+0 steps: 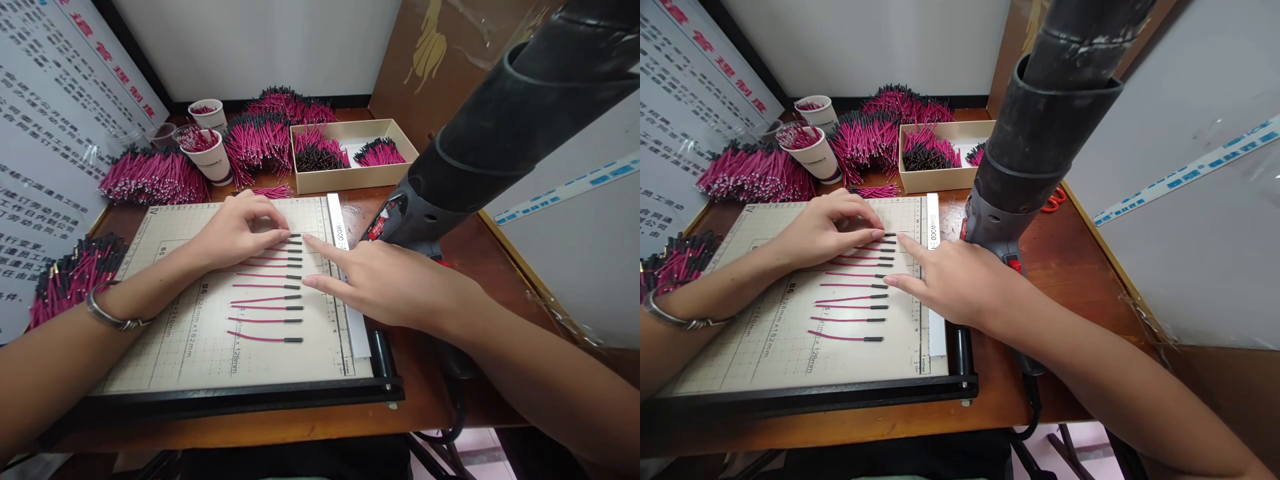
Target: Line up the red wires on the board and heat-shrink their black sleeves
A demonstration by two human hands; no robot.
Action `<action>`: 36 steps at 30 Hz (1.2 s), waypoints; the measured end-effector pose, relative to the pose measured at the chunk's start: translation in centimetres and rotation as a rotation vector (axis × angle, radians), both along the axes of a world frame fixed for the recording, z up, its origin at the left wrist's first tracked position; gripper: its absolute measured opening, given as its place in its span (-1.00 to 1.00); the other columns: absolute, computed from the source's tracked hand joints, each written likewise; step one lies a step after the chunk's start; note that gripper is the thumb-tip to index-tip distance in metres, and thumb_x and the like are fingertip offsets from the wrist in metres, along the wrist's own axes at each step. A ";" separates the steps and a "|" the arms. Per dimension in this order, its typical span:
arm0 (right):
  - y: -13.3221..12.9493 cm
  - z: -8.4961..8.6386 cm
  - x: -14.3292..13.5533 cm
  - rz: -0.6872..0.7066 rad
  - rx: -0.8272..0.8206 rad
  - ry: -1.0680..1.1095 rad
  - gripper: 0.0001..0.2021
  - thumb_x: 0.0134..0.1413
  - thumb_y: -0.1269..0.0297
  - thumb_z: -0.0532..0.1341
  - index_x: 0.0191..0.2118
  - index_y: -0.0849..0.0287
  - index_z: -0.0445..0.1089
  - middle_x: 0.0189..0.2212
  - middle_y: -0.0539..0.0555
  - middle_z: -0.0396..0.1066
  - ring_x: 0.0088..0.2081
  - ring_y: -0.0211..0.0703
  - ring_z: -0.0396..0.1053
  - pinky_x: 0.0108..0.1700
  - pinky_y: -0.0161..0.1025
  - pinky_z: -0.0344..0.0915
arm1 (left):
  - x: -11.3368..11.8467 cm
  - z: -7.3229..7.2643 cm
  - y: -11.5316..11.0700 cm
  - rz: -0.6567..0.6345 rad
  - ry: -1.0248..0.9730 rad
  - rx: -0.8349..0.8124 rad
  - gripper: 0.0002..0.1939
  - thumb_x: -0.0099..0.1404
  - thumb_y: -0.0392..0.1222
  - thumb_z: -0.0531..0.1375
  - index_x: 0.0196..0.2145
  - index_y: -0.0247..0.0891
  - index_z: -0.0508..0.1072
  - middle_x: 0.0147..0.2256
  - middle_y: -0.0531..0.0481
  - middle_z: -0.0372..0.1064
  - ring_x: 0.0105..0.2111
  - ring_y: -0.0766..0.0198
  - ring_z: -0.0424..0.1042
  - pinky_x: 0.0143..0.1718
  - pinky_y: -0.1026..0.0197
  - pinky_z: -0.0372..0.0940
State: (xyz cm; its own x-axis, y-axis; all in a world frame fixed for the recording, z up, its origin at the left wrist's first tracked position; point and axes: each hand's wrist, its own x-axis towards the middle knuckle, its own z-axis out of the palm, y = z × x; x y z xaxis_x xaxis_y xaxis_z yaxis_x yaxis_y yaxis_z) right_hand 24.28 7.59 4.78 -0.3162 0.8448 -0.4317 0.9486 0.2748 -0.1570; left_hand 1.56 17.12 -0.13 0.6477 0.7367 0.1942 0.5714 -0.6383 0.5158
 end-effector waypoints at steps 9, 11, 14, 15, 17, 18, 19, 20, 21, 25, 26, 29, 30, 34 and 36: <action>0.1 -0.2 0.1 0.014 0.027 0.008 -0.28 0.43 -0.28 -0.16 0.55 -0.10 -0.05 -0.38 0.16 0.54 -0.20 0.11 0.58 -0.18 -0.18 0.33 | 0.2 0.0 0.0 -0.004 -0.003 -0.023 -0.71 0.30 0.07 0.23 -0.38 -0.17 0.62 -0.34 0.01 0.57 -0.29 0.21 0.37 -0.02 0.09 0.27; 0.1 -0.2 0.0 0.016 0.019 0.016 -0.27 0.43 -0.28 -0.16 0.55 -0.09 -0.04 -0.41 0.14 0.53 -0.21 0.10 0.57 -0.18 -0.19 0.33 | 0.2 0.0 0.0 -0.005 -0.011 -0.020 -0.71 0.30 0.07 0.23 -0.38 -0.17 0.62 -0.35 0.02 0.56 -0.30 0.22 0.37 -0.01 0.09 0.27; 0.1 -0.1 0.0 0.010 0.017 0.021 -0.28 0.43 -0.28 -0.16 0.54 -0.11 -0.03 -0.40 0.14 0.53 -0.19 0.10 0.57 -0.19 -0.21 0.31 | 0.2 0.0 0.0 -0.011 -0.011 -0.026 -0.71 0.30 0.07 0.24 -0.38 -0.16 0.63 -0.34 0.02 0.56 -0.29 0.21 0.37 -0.01 0.10 0.27; 0.1 -0.1 0.0 0.007 0.020 0.019 -0.29 0.42 -0.28 -0.15 0.54 -0.12 -0.03 -0.39 0.14 0.54 -0.18 0.11 0.57 -0.20 -0.21 0.31 | 0.2 0.0 0.0 -0.011 -0.010 -0.027 -0.70 0.30 0.07 0.24 -0.38 -0.16 0.63 -0.34 0.01 0.56 -0.29 0.21 0.38 -0.01 0.10 0.27; 0.1 -0.2 0.0 0.005 0.023 0.019 -0.29 0.42 -0.28 -0.15 0.54 -0.13 -0.02 -0.38 0.14 0.54 -0.18 0.11 0.57 -0.21 -0.21 0.30 | 0.2 0.0 0.0 -0.013 -0.002 -0.029 -0.70 0.31 0.08 0.23 -0.37 -0.16 0.63 -0.34 0.01 0.56 -0.28 0.21 0.38 -0.01 0.10 0.27; 0.1 -0.2 0.0 0.005 0.024 0.021 -0.29 0.42 -0.28 -0.16 0.54 -0.13 -0.02 -0.39 0.14 0.54 -0.19 0.11 0.57 -0.21 -0.22 0.30 | 0.2 0.0 0.1 -0.012 0.001 -0.029 -0.69 0.31 0.09 0.23 -0.37 -0.16 0.63 -0.34 0.01 0.56 -0.27 0.20 0.39 -0.01 0.10 0.27; 0.1 -0.2 0.1 0.007 0.023 0.023 -0.28 0.42 -0.28 -0.16 0.54 -0.11 -0.02 -0.41 0.14 0.53 -0.21 0.10 0.57 -0.22 -0.22 0.29 | 0.1 0.0 0.1 -0.012 0.004 -0.028 -0.69 0.32 0.10 0.22 -0.37 -0.15 0.63 -0.34 0.01 0.56 -0.27 0.20 0.39 0.00 0.10 0.27; 0.1 -0.2 0.1 0.010 0.024 0.025 -0.28 0.43 -0.28 -0.16 0.54 -0.09 -0.01 -0.42 0.14 0.52 -0.22 0.09 0.57 -0.22 -0.22 0.29 | 0.1 0.0 0.1 -0.013 0.008 -0.028 -0.68 0.32 0.11 0.22 -0.37 -0.15 0.63 -0.33 0.01 0.56 -0.26 0.20 0.40 0.00 0.10 0.27; 0.1 -0.2 0.1 0.014 0.024 0.028 -0.28 0.43 -0.27 -0.16 0.54 -0.07 -0.01 -0.44 0.13 0.51 -0.23 0.07 0.57 -0.21 -0.22 0.29 | 0.1 -0.1 0.1 -0.014 0.012 -0.027 -0.67 0.33 0.12 0.21 -0.36 -0.15 0.62 -0.33 0.01 0.56 -0.26 0.19 0.40 0.00 0.10 0.27; 0.2 -0.2 0.1 0.023 0.012 0.032 -0.26 0.43 -0.26 -0.16 0.55 -0.03 -0.02 -0.43 0.14 0.52 -0.24 0.07 0.56 -0.18 -0.20 0.31 | 0.1 -0.1 0.1 -0.012 0.012 -0.021 -0.67 0.32 0.12 0.21 -0.36 -0.15 0.62 -0.32 0.01 0.57 -0.25 0.19 0.40 0.00 0.10 0.27; 0.2 -0.2 0.1 0.022 0.008 0.031 -0.26 0.43 -0.27 -0.17 0.55 -0.04 -0.03 -0.42 0.15 0.53 -0.23 0.08 0.56 -0.17 -0.19 0.31 | 0.1 -0.1 0.1 -0.013 0.009 -0.021 -0.67 0.32 0.11 0.21 -0.36 -0.15 0.63 -0.32 0.01 0.57 -0.26 0.20 0.41 0.00 0.11 0.27; 0.3 -0.3 0.1 0.017 0.003 0.028 -0.26 0.43 -0.28 -0.17 0.55 -0.05 -0.05 -0.37 0.16 0.55 -0.20 0.10 0.57 -0.15 -0.16 0.33 | 0.1 0.0 0.1 -0.019 0.004 -0.027 -0.68 0.32 0.10 0.22 -0.36 -0.15 0.64 -0.31 0.00 0.58 -0.26 0.20 0.42 -0.01 0.10 0.28; 0.3 -0.3 0.0 0.019 0.004 0.032 -0.26 0.43 -0.27 -0.17 0.55 -0.04 -0.05 -0.37 0.16 0.56 -0.20 0.11 0.57 -0.15 -0.16 0.33 | 0.1 -0.1 0.1 -0.022 0.005 -0.028 -0.68 0.33 0.10 0.22 -0.35 -0.15 0.64 -0.31 0.00 0.58 -0.26 0.20 0.42 -0.01 0.10 0.28; 0.2 -0.2 0.0 0.022 0.006 0.029 -0.26 0.43 -0.27 -0.16 0.55 -0.04 -0.04 -0.37 0.17 0.56 -0.20 0.11 0.57 -0.16 -0.17 0.33 | 0.0 -0.2 0.1 -0.022 0.004 -0.012 -0.64 0.35 0.13 0.20 -0.35 -0.15 0.64 -0.30 -0.01 0.58 -0.25 0.19 0.43 -0.02 0.09 0.29; 0.1 -0.2 0.0 0.017 0.003 0.014 -0.26 0.43 -0.28 -0.16 0.55 -0.07 -0.06 -0.33 0.17 0.58 -0.18 0.11 0.57 -0.14 -0.17 0.34 | 0.0 -0.3 0.1 -0.017 0.000 -0.008 -0.65 0.35 0.13 0.20 -0.35 -0.15 0.64 -0.30 -0.01 0.58 -0.25 0.19 0.43 -0.01 0.10 0.30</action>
